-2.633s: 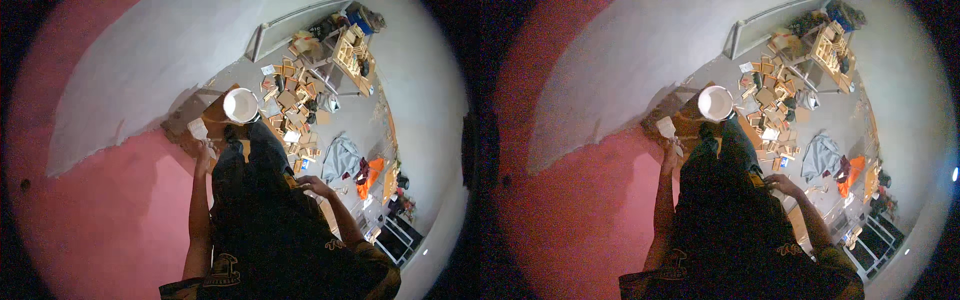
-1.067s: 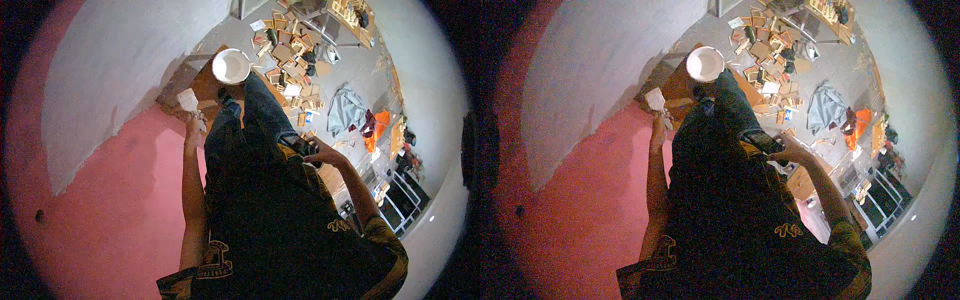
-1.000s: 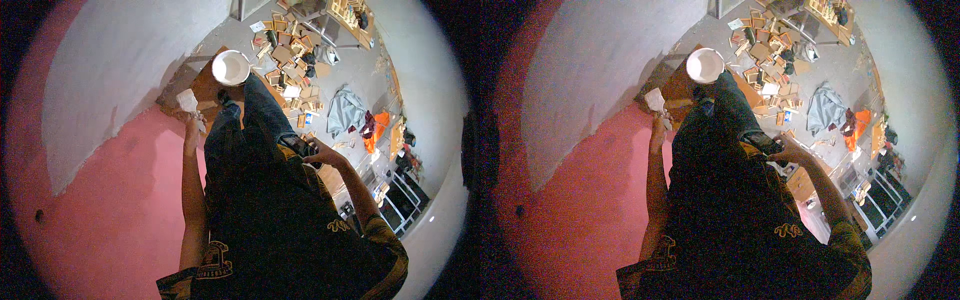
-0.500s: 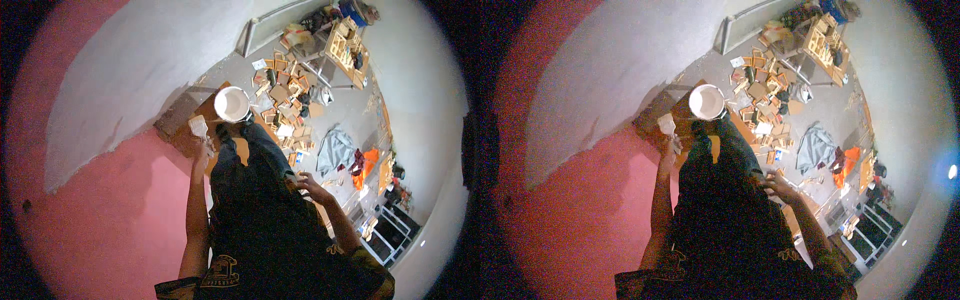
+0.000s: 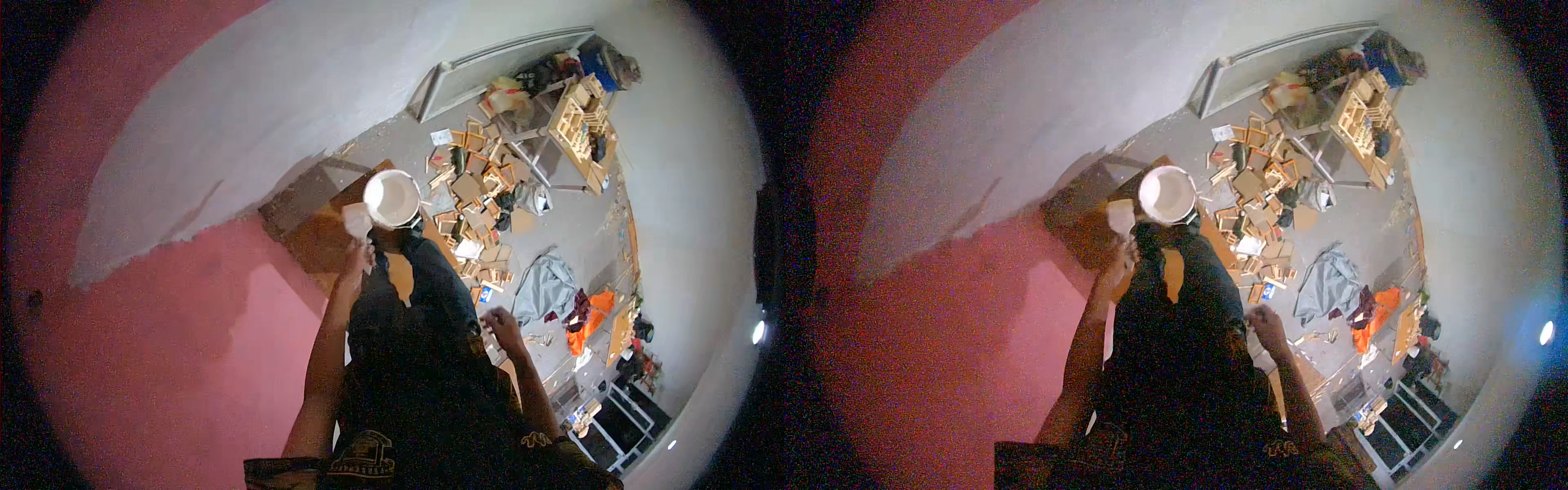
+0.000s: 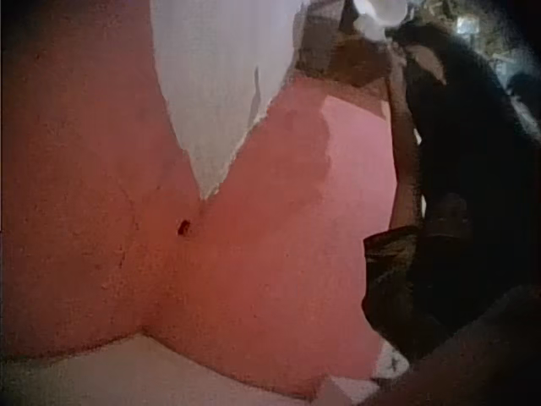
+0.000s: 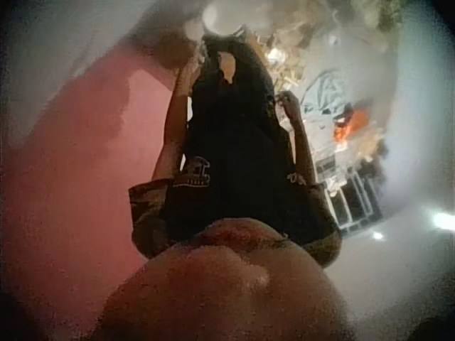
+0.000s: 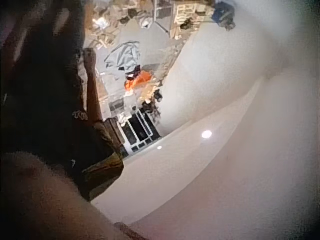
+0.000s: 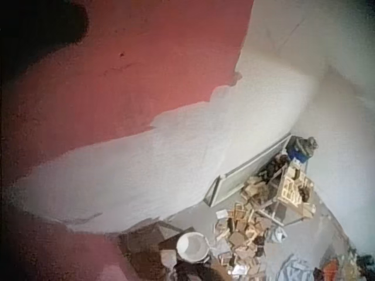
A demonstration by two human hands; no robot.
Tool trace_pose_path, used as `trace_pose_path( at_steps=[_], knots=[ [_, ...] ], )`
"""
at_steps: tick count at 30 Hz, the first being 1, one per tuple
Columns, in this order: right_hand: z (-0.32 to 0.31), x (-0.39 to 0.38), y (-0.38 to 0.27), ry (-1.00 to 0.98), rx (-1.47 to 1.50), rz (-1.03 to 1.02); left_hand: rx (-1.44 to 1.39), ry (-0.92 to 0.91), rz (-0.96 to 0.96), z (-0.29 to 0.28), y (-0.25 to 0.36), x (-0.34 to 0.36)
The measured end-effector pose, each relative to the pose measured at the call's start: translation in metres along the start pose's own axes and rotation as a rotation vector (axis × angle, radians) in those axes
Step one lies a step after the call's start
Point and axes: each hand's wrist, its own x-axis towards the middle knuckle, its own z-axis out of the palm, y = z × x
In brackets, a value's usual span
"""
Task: The recorder uses a paintbrush to apply white paint over a pink wall and ceiling corner.
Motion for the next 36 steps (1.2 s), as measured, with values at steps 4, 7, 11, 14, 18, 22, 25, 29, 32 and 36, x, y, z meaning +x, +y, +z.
trace_pose_path(
  at_steps=[4,7,11,14,18,22,25,29,32,36],
  knots=[
    [0.026,0.062,-0.085,-0.075,-0.094,-0.211,0.108,-0.02,0.052,0.031,-0.01,0.015],
    [0.06,0.115,-0.147,-0.379,0.223,-0.109,-0.017,0.014,-0.109,0.078,-0.007,0.02],
    [0.091,0.201,-0.127,-0.565,0.381,-0.13,0.084,-0.128,-0.02,0.079,-0.055,0.062],
    [0.093,0.264,-0.097,-0.639,0.302,-0.096,-0.022,0.149,-0.054,0.101,-0.076,0.094],
    [0.149,0.342,-0.044,-0.535,0.087,-0.07,0.154,0.265,-0.026,0.049,-0.17,0.138],
    [0.235,0.537,0.101,-0.154,-0.769,-0.551,0.507,0.417,-0.147,0.044,-0.201,0.172],
    [0.256,0.669,0.17,-0.204,-1.201,-0.905,0.331,0.442,0.014,0.02,-0.249,0.22],
    [0.32,0.727,0.189,-0.558,-1.312,-0.528,0.294,0.4,-0.15,-0.009,-0.261,0.203],
    [0.352,0.742,0.168,-0.431,-1.191,-0.529,0.347,0.362,-0.124,-0.024,-0.217,0.206],
    [0.328,0.734,0.171,-0.507,-1.335,-0.588,0.43,0.383,0.088,-0.044,-0.2,0.203]
  ],
)
